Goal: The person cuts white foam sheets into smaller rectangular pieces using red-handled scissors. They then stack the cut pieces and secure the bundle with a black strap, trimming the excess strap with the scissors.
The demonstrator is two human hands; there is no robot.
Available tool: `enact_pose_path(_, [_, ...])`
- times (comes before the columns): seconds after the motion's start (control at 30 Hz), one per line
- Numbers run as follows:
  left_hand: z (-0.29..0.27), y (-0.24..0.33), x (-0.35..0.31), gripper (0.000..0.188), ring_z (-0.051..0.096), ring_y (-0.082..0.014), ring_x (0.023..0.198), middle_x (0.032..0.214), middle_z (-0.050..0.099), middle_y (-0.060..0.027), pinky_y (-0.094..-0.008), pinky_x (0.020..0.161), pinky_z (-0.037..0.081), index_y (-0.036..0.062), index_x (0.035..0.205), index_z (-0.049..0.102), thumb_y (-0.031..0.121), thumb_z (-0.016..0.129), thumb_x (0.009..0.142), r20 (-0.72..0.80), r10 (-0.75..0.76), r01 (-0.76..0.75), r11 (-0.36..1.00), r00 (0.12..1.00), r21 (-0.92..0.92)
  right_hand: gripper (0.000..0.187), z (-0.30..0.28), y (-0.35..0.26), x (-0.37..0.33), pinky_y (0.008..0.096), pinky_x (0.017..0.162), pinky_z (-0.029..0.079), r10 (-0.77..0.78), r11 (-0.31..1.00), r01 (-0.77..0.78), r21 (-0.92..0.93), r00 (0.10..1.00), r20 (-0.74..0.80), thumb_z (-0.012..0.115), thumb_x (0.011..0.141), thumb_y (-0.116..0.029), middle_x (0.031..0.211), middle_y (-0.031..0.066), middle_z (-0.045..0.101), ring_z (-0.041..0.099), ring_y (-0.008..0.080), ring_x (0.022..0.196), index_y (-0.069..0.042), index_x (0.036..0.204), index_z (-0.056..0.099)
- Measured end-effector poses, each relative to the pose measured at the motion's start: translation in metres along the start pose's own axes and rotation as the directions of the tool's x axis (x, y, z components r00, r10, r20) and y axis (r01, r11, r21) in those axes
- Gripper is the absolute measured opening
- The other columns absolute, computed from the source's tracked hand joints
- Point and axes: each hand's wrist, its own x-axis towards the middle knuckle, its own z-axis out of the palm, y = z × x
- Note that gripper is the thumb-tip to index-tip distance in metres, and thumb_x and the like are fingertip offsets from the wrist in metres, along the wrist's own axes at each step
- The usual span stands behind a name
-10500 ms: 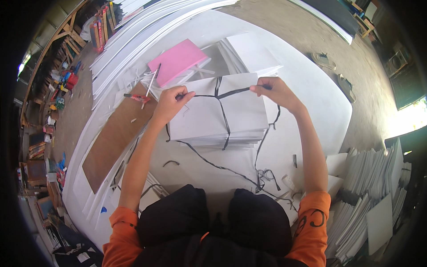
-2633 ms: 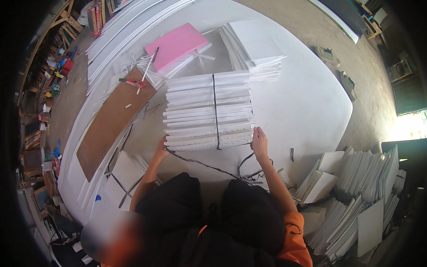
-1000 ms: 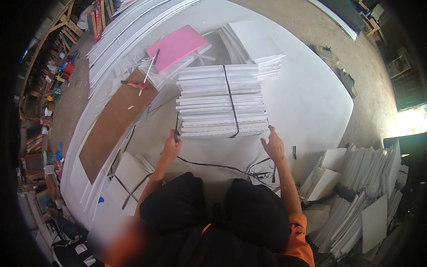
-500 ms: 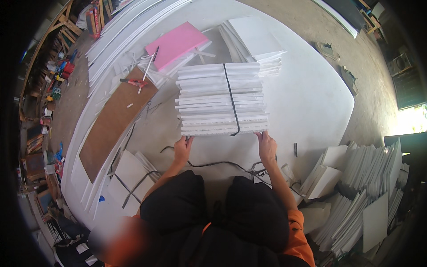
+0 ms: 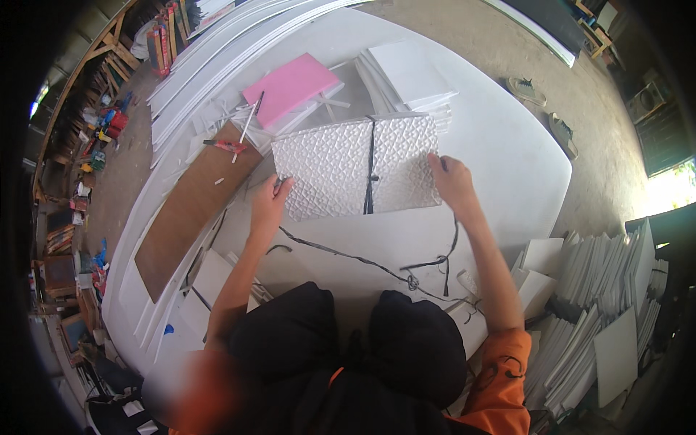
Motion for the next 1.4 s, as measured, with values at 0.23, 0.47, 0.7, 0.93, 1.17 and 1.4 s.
enact_pose_path(0.23, [0.014,0.022,0.053,0.032,0.052,-0.0364,0.063,0.065,0.055,-0.0193,-0.04,0.057,0.041,-0.0034,0.072,0.049,0.027,0.051,0.083,0.124,0.083,-0.115,0.954,0.989,0.278,0.027,-0.017,-0.012,0.057,0.0232,0.034,0.014,0.293,0.882,-0.431,0.189,0.817,0.497,0.038,0.089,-0.023,0.049,-0.0063,0.02,0.017,0.0056,0.039,-0.007,0.067,0.041])
enact_pose_path(0.47, [0.017,0.017,0.072,0.03,0.056,-0.0238,0.065,0.073,0.057,-0.0128,-0.0342,0.06,0.046,-0.0016,0.085,0.056,0.026,0.045,0.086,0.35,-0.149,0.163,0.986,0.925,-0.012,0.022,-0.004,-0.047,0.05,0.0214,0.035,0.02,0.189,0.976,-0.219,0.008,0.859,0.475,0.038,0.087,-0.021,0.05,-0.005,0.027,0.024,0.0056,0.039,-0.001,0.081,0.047])
enact_pose_path(0.7, [0.052,0.056,0.05,0.025,0.053,-0.0151,0.071,0.082,0.053,-0.006,-0.0301,0.071,0.053,-0.0045,0.092,0.052,0.018,0.04,0.09,0.568,-0.096,0.545,0.452,0.817,-0.707,0.024,0.042,-0.049,0.023,0.0205,0.037,0.017,0.036,0.516,-0.561,0.647,0.769,0.638,0.047,0.088,-0.025,0.051,-0.0069,0.024,0.023,0.0046,0.042,-0.002,0.081,0.049])
enact_pose_path(0.93, [0.061,0.057,0.046,0.03,0.059,-0.0195,0.075,0.089,0.056,-0.0128,-0.0308,0.073,0.053,-0.0076,0.096,0.05,0.02,0.041,0.091,0.502,-0.123,0.475,0.571,0.856,-0.67,0.025,0.049,-0.056,0.022,0.0217,0.039,0.015,0.008,0.82,-0.369,0.437,0.771,0.637,0.058,0.082,-0.029,0.048,-0.0088,0.025,0.019,0.0034,0.041,-0.007,0.072,0.053])
enact_pose_path(1.17, [0.036,0.063,0.067,0.031,0.057,-0.0172,0.051,0.086,0.062,-0.014,-0.0311,0.055,0.05,-0.0034,0.086,0.058,0.024,0.043,0.089,0.587,-0.085,0.215,0.964,0.805,-0.156,0.025,0.051,-0.048,0.017,0.0213,0.039,0.014,-0.01,0.731,-0.394,0.557,0.81,0.586,0.057,0.083,-0.024,0.049,-0.0099,0.026,0.018,0.0028,0.041,-0.01,0.065,0.047])
enact_pose_path(1.4, [0.069,0.055,0.159,0.025,0.052,-0.0169,0.096,0.102,0.059,-0.0069,-0.03,0.086,0.038,0.0043,0.101,0.059,0.016,0.04,0.088,0.466,0.48,-0.424,0.877,0.743,-0.228,0.024,0.05,-0.053,0.017,0.0209,0.039,0.015,-0.008,0.692,-0.429,0.58,0.799,0.601,0.056,0.083,-0.022,0.049,-0.0095,0.027,0.02,0.0027,0.041,-0.01,0.065,0.046])
